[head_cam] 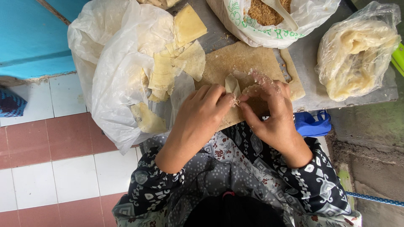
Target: The person sits at a table and shapes dough pieces by hand, pinching and folding flat dough wrappers over filling on a wooden board and setting the folded pieces aside with other finished dough pieces. They repeatedly take dough from a plastic-wrapped mass, form it on the board, and place completed pieces on the table.
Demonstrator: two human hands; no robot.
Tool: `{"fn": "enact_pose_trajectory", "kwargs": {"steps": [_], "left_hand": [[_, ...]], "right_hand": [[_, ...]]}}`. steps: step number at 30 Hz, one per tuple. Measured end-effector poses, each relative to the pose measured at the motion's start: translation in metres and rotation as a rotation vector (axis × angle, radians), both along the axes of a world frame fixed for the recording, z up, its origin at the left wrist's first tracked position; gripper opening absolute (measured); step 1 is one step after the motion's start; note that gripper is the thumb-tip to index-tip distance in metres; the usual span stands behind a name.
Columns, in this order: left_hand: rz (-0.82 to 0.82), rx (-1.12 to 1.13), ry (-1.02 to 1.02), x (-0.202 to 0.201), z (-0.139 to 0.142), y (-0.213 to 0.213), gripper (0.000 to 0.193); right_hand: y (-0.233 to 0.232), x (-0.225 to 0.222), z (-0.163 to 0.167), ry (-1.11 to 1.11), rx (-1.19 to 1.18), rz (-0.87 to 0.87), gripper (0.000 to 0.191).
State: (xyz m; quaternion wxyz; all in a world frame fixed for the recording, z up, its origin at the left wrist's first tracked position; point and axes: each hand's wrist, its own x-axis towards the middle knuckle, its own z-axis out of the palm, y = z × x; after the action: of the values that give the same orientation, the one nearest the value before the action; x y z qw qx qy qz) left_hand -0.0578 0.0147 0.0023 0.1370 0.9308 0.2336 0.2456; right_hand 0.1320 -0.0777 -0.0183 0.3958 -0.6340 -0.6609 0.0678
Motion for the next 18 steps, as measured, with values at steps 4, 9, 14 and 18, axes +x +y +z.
{"fn": "enact_pose_trajectory", "kwargs": {"steps": [4, 9, 14, 18], "left_hand": [[-0.035, -0.057, -0.05, 0.007, -0.007, 0.011, 0.016], [0.014, -0.172, -0.12, 0.009, -0.007, 0.018, 0.014], [-0.013, -0.15, -0.145, 0.004, -0.003, 0.019, 0.016], [-0.033, -0.134, -0.15, 0.0, -0.003, 0.017, 0.02]], "right_hand": [[0.006, 0.002, 0.006, -0.091, 0.081, 0.058, 0.072], [0.012, -0.001, 0.014, -0.036, -0.028, 0.018, 0.076], [0.019, -0.003, 0.016, 0.545, -0.337, -0.083, 0.076], [0.019, 0.002, 0.015, 0.097, -0.156, 0.064, 0.074]]}}
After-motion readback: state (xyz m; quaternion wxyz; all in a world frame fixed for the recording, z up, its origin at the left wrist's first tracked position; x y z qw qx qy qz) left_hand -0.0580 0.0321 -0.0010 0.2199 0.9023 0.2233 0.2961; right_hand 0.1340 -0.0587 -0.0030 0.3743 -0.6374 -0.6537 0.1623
